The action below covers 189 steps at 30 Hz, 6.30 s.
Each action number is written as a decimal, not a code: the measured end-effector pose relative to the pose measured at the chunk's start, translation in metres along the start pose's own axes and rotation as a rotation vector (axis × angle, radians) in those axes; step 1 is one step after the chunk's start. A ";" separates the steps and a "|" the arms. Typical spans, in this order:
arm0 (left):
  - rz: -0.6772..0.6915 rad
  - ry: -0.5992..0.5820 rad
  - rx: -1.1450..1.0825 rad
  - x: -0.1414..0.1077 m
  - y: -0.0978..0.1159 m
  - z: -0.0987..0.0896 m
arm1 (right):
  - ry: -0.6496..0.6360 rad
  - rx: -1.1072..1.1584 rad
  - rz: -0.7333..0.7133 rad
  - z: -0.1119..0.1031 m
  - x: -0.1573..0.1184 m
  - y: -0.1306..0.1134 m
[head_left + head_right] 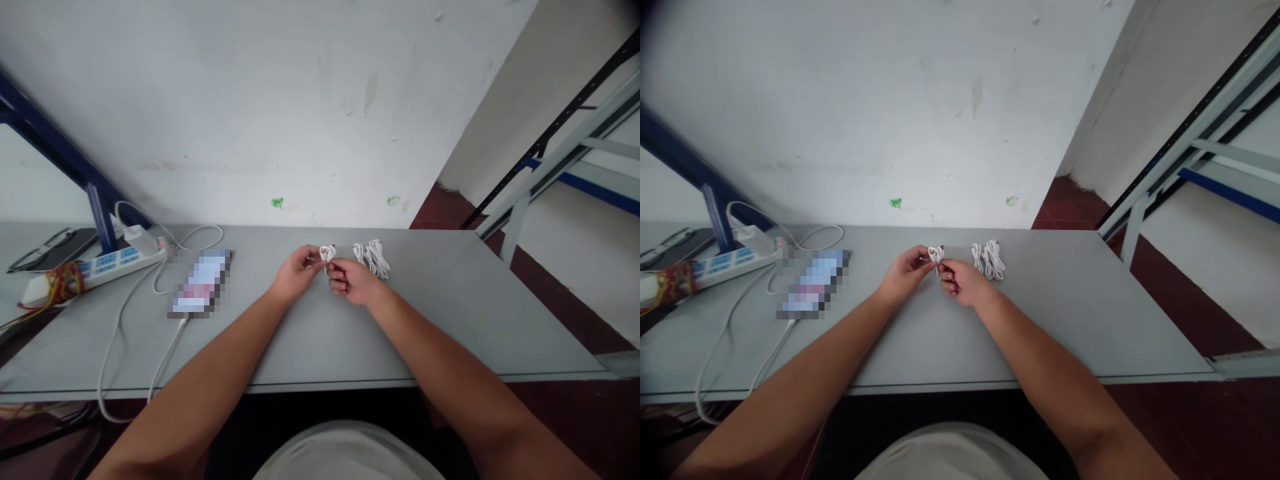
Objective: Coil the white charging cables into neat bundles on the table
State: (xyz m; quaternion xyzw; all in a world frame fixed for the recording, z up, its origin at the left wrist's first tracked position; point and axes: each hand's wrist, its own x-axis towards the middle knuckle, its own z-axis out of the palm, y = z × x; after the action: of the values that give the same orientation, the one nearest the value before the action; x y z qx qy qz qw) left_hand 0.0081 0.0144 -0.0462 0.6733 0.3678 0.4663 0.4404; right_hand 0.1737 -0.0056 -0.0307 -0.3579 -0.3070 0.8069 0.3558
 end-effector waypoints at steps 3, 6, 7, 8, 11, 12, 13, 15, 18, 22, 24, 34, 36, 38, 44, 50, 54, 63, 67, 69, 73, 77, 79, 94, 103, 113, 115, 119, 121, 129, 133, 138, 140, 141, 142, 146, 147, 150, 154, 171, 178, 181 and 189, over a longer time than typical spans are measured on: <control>-0.009 -0.004 0.017 0.000 -0.002 0.000 | 0.013 0.008 0.003 0.003 0.000 0.002; -0.012 -0.002 0.022 -0.001 -0.005 0.000 | 0.041 -0.066 -0.030 0.002 0.001 0.002; -0.011 0.001 0.020 -0.001 -0.006 0.001 | 0.055 -0.106 -0.049 0.001 0.001 0.002; -0.010 0.003 0.014 -0.001 -0.007 0.001 | 0.063 -0.141 -0.058 0.000 0.000 0.001; -0.012 0.014 -0.003 -0.001 -0.007 0.000 | 0.027 -0.155 -0.007 -0.004 0.000 -0.002; -0.012 0.012 -0.007 -0.001 -0.006 0.000 | 0.002 -0.135 0.022 -0.005 -0.001 -0.004; -0.013 0.007 -0.004 -0.001 -0.006 -0.001 | -0.019 -0.113 0.043 -0.006 -0.001 -0.005; -0.012 -0.007 0.029 0.000 -0.004 -0.001 | -0.031 -0.069 0.053 -0.007 -0.001 -0.005; -0.008 -0.027 0.125 -0.001 -0.003 -0.002 | -0.015 -0.023 0.042 -0.008 0.000 -0.004; 0.003 -0.032 0.094 -0.001 -0.002 -0.001 | -0.037 -0.065 0.052 -0.007 0.000 -0.005; -0.004 -0.025 0.040 -0.002 -0.001 0.000 | -0.030 -0.115 0.071 -0.006 -0.002 -0.006; -0.036 -0.026 -0.109 -0.002 0.003 0.001 | 0.071 -0.581 -0.323 -0.007 -0.005 -0.009; -0.055 -0.020 -0.133 -0.001 0.004 0.001 | 0.079 -0.662 -0.342 -0.009 -0.004 -0.009; -0.075 -0.015 -0.179 0.000 0.004 0.001 | 0.110 -0.775 -0.387 -0.011 -0.005 -0.010; -0.143 -0.075 -0.298 0.003 0.002 -0.002 | 0.180 -1.132 -0.636 -0.013 -0.012 -0.014; -0.183 -0.120 -0.412 0.005 -0.003 -0.006 | 0.207 -1.368 -0.775 -0.012 -0.016 -0.018; -0.195 -0.116 -0.431 0.005 -0.002 -0.007 | 0.193 -1.317 -0.780 -0.010 -0.018 -0.018; -0.208 -0.134 -0.479 0.004 0.001 -0.008 | 0.217 -1.091 -0.708 -0.008 -0.015 -0.010; -0.218 -0.116 -0.503 0.005 0.003 -0.007 | 0.232 -1.091 -0.726 -0.005 -0.015 -0.010; -0.225 -0.115 -0.512 0.005 0.004 -0.007 | 0.235 -1.082 -0.735 -0.004 -0.016 -0.010; -0.225 -0.125 -0.510 0.005 0.003 -0.008 | 0.261 -1.099 -0.760 -0.004 -0.017 -0.009; -0.214 -0.142 -0.444 0.007 -0.003 -0.006 | 0.310 -1.143 -0.794 -0.007 -0.012 -0.007; -0.211 -0.173 -0.385 0.007 -0.005 -0.004 | 0.328 -1.181 -0.817 -0.010 -0.008 -0.006; -0.174 -0.177 -0.236 0.004 0.000 0.002 | 0.386 -1.261 -0.826 -0.012 -0.001 -0.004; -0.219 -0.208 -0.387 0.004 0.006 0.002 | 0.411 -1.203 -0.801 -0.010 -0.005 -0.005; -0.344 -0.148 -0.597 0.002 0.009 -0.003 | 0.287 -0.889 -0.662 -0.016 0.003 -0.007; -0.353 -0.149 -0.611 0.002 0.009 -0.004 | 0.227 -0.816 -0.583 -0.017 0.004 -0.009; -0.357 -0.147 -0.621 0.002 0.006 -0.005 | 0.216 -0.776 -0.500 -0.017 0.004 -0.012; -0.362 -0.152 -0.624 0.003 0.005 -0.005 | 0.226 -0.786 -0.497 -0.018 0.004 -0.012; -0.383 -0.162 -0.610 0.002 0.007 -0.007 | 0.291 -0.887 -0.582 -0.015 0.002 -0.011; -0.515 -0.194 -0.531 0.000 0.006 -0.006 | 0.439 -1.051 -0.691 -0.016 0.000 -0.010; -0.565 -0.158 -0.561 0.000 0.007 -0.004 | 0.494 -1.264 -0.748 -0.017 0.000 -0.008; -0.559 -0.162 -0.567 0.000 0.008 -0.002 | 0.466 -1.308 -0.752 -0.016 0.000 -0.007; -0.549 -0.166 -0.556 0.000 0.008 -0.001 | 0.456 -1.324 -0.754 -0.015 0.000 -0.006; -0.533 -0.170 -0.537 0.000 0.007 0.000 | 0.450 -1.337 -0.755 -0.014 0.000 -0.006; -0.460 -0.156 -0.422 0.000 0.002 0.006 | 0.476 -1.362 -0.738 -0.013 0.002 -0.003; -0.442 -0.141 -0.388 0.000 0.000 0.006 | 0.491 -1.366 -0.728 -0.013 0.002 -0.002; -0.408 -0.100 -0.314 0.000 -0.004 0.007 | 0.546 -1.399 -0.700 -0.013 0.005 -0.001; -0.425 -0.075 -0.384 -0.001 0.001 0.005 | 0.620 -1.497 -0.643 -0.014 0.008 -0.001; -0.244 0.125 -0.397 0.002 0.011 -0.004 | 0.353 -1.630 -0.519 -0.012 0.003 0.004; -0.169 0.049 -0.264 0.000 0.007 -0.002 | 0.419 -1.441 -0.571 -0.012 -0.002 0.000; -0.142 0.035 -0.190 -0.003 0.006 0.000 | 0.451 -1.203 -0.663 -0.006 -0.002 0.001; 0.013 0.119 0.090 -0.004 -0.005 0.005 | 0.392 -1.012 -0.794 0.003 0.000 0.007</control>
State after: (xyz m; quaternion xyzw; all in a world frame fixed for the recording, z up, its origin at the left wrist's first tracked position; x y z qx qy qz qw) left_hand 0.0112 0.0112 -0.0528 0.6656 0.4096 0.4915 0.3842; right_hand 0.1694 -0.0102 -0.0342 -0.4803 -0.6855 0.2916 0.4630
